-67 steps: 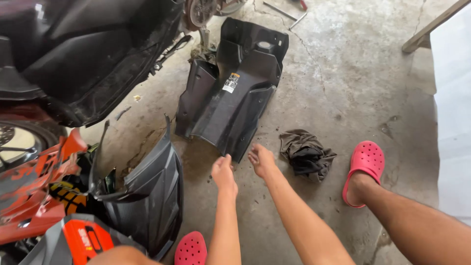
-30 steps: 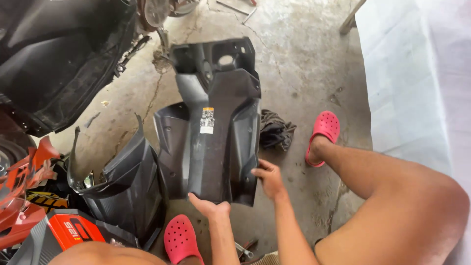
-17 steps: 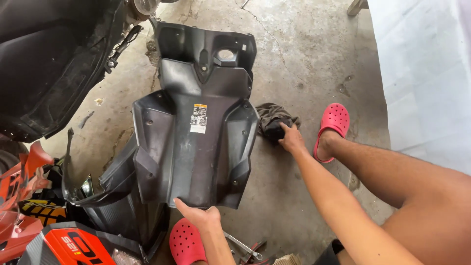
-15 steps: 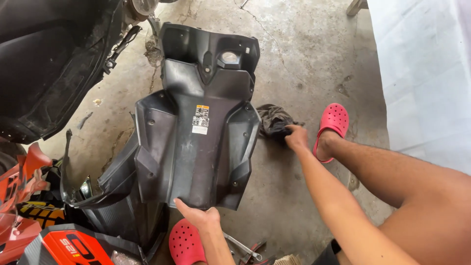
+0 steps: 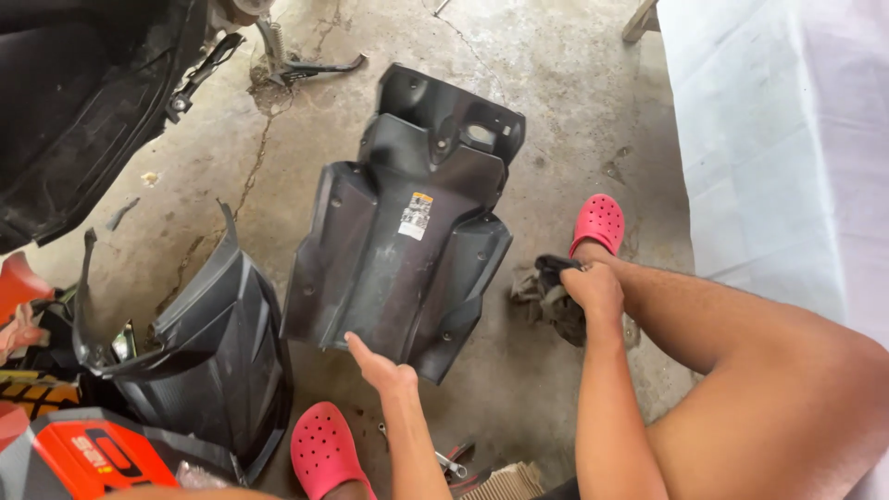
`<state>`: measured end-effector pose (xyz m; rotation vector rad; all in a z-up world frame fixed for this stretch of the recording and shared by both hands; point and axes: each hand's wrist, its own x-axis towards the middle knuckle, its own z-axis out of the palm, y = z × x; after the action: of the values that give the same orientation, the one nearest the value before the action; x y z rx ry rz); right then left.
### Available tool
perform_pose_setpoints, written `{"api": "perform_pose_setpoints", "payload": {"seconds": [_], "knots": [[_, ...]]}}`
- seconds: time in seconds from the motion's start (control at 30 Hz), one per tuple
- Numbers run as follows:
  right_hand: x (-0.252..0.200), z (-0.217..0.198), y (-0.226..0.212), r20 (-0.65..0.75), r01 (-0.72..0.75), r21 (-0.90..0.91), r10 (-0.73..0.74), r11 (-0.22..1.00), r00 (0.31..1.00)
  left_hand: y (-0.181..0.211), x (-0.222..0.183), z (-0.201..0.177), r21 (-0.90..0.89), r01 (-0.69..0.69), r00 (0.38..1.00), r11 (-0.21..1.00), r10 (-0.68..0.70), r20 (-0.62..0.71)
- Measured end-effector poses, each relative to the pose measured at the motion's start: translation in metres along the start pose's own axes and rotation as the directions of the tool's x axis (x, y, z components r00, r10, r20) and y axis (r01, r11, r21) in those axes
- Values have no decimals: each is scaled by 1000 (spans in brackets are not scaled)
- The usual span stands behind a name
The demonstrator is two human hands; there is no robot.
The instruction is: Inspecting and handling motorcycle fairing components and a piece of black material on the floor.
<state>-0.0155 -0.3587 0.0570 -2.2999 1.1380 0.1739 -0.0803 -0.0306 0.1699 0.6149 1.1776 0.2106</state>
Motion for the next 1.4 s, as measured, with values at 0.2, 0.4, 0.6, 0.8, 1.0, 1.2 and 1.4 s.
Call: {"api": "perform_pose_setpoints", "payload": {"seconds": [0.2,0.4,0.6,0.8,1.0,1.2,1.4], "knots": [[-52,-55,-13,317,-28,-230,102,973,943,-19,40,-1,10,4,1000,1000,-4,10],[6,5,29,476,262,-402,-44,877,878,-9,44,12,30,12,999,999,-14,45],[-28,83,47,681,458,-435,-49,775,730,-27,66,6,-48,123,992,991,-122,14],[-33,115,60,686,468,-399,-81,788,723,-60,108,-4,-204,185,979,961,-197,-43],[-33,135,68,666,465,-344,-137,816,733,-129,196,-40,37,-80,952,996,87,-292],[-80,59,-34,653,505,70,-422,860,629,-74,103,-19,321,-689,705,650,497,506],[-99,-71,-165,724,573,289,-567,767,393,-32,54,44,480,-744,545,465,8,838]]}}
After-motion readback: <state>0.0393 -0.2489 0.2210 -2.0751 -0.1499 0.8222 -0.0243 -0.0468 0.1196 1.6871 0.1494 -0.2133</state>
